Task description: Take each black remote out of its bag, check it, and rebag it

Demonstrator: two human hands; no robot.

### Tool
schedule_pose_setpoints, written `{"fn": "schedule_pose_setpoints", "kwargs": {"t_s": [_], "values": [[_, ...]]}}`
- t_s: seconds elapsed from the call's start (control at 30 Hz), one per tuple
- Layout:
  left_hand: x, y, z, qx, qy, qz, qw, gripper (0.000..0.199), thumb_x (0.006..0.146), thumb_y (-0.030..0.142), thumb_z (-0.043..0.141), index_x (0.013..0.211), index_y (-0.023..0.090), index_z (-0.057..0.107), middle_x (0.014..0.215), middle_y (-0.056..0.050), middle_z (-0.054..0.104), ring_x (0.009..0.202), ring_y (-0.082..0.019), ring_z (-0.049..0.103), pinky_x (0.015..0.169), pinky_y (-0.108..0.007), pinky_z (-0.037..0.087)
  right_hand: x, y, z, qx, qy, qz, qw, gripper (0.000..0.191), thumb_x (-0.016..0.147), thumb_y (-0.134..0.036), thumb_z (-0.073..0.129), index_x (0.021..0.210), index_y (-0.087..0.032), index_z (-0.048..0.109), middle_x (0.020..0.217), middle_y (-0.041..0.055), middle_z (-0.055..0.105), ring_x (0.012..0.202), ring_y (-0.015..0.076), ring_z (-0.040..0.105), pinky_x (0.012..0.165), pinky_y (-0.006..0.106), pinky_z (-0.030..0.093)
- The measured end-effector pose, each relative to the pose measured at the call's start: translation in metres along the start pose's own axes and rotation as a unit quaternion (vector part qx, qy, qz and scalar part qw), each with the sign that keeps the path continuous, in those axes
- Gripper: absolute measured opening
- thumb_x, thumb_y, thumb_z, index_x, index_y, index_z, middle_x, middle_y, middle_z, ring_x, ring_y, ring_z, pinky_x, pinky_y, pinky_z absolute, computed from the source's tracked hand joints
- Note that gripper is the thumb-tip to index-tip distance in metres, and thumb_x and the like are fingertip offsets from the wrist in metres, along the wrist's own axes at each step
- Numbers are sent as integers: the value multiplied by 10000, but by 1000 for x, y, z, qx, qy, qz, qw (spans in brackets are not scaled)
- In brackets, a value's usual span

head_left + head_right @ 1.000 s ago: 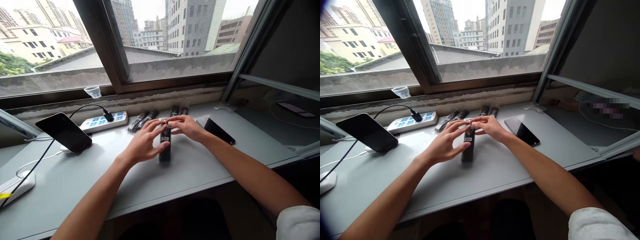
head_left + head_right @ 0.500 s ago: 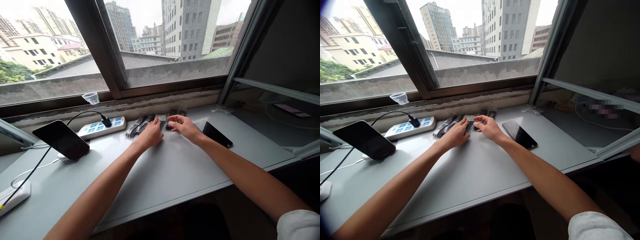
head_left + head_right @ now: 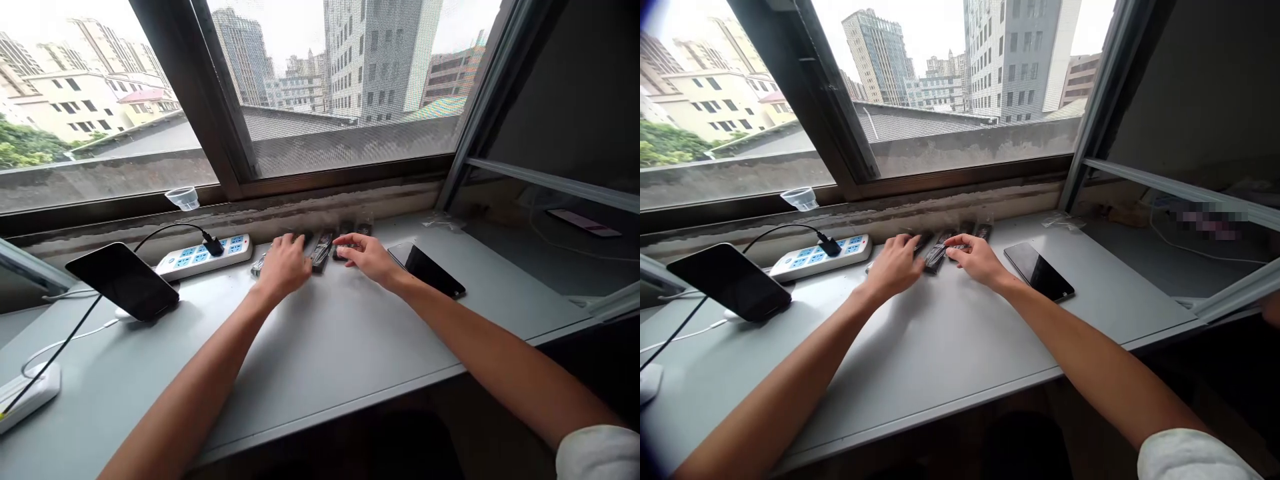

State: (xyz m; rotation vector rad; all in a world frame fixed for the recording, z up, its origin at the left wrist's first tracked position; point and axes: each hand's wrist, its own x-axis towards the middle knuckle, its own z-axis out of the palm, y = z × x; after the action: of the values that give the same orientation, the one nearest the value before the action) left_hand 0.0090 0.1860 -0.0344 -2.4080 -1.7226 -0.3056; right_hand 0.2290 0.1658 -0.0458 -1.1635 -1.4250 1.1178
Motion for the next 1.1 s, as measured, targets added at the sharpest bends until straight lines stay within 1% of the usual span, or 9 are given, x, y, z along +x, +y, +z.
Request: {"fn": "schedule_pose_setpoints", "kwargs": {"t_s": [0.07,0.17,0.33,0.6,0.73,0.8,0.87,1.0,1.1], "values": [[-15,-14,-8,35,-28,-68,997,500,989,365,485,1398,96,584,1375,-235,584,1272,-399,571,1034,-490,512,0,1,0,-8,-4,1,1000,214,899,-307,733,1086,-211,778,935,56,740,908,190,674,778,308,603],[-28,-25,-14,52,-87,-123,987,452,981,426,509,1268,102,641,1265,-240,627,1182,-398,621,911,-463,549,-2,1,1,-21,-13,-4,1000,197,904,-312,727,1068,-214,774,1005,69,751,941,202,680,764,310,601],[-31,-19,-20,14,-113,-155,981,334,902,432,576,1046,154,695,1162,-211,693,1128,-392,662,843,-422,538,-5,0,5,-32,-22,-12,999,152,908,-284,712,1026,-203,765,1035,75,746,923,198,668,741,305,598],[-39,-25,-19,-123,-70,-151,978,513,827,356,664,1287,164,542,1223,-164,705,1149,-341,671,846,-367,513,-5,-1,4,-32,-43,-13,998,137,925,-263,688,1026,-200,755,1071,72,729,981,203,677,736,290,595],[-39,-31,-15,-174,-51,-157,971,531,796,363,704,1270,180,550,1189,-150,715,1130,-345,681,883,-392,531,-6,1,3,-36,-56,-13,998,149,941,-286,685,1046,-205,753,1100,68,724,999,198,672,749,285,598],[-37,-37,-14,-217,-11,-161,963,522,759,351,740,1223,185,569,1134,-132,718,1065,-326,697,871,-400,554,-5,2,3,-28,-60,-11,998,143,946,-280,685,1047,-204,753,1091,67,725,999,194,673,756,280,601],[-34,-44,-15,-288,77,-139,944,515,750,373,769,1193,185,586,1109,-111,708,1023,-288,701,869,-396,581,-5,2,2,-4,-67,0,998,132,947,-268,691,1043,-200,751,1074,71,731,977,188,684,762,276,608],[-29,-53,-24,-422,282,-53,860,463,848,441,758,1219,201,621,1093,-57,672,986,-200,697,852,-329,608,-4,1,1,83,-109,71,988,137,970,-252,677,1074,-175,722,1074,95,739,890,177,730,756,285,641],[-29,-53,-36,-457,380,-16,804,411,901,445,762,1236,230,660,1086,-30,625,866,-129,672,718,-227,586,-6,-2,2,144,-179,151,961,194,1000,-286,657,1130,-145,686,1087,129,746,872,192,770,782,298,662]]}}
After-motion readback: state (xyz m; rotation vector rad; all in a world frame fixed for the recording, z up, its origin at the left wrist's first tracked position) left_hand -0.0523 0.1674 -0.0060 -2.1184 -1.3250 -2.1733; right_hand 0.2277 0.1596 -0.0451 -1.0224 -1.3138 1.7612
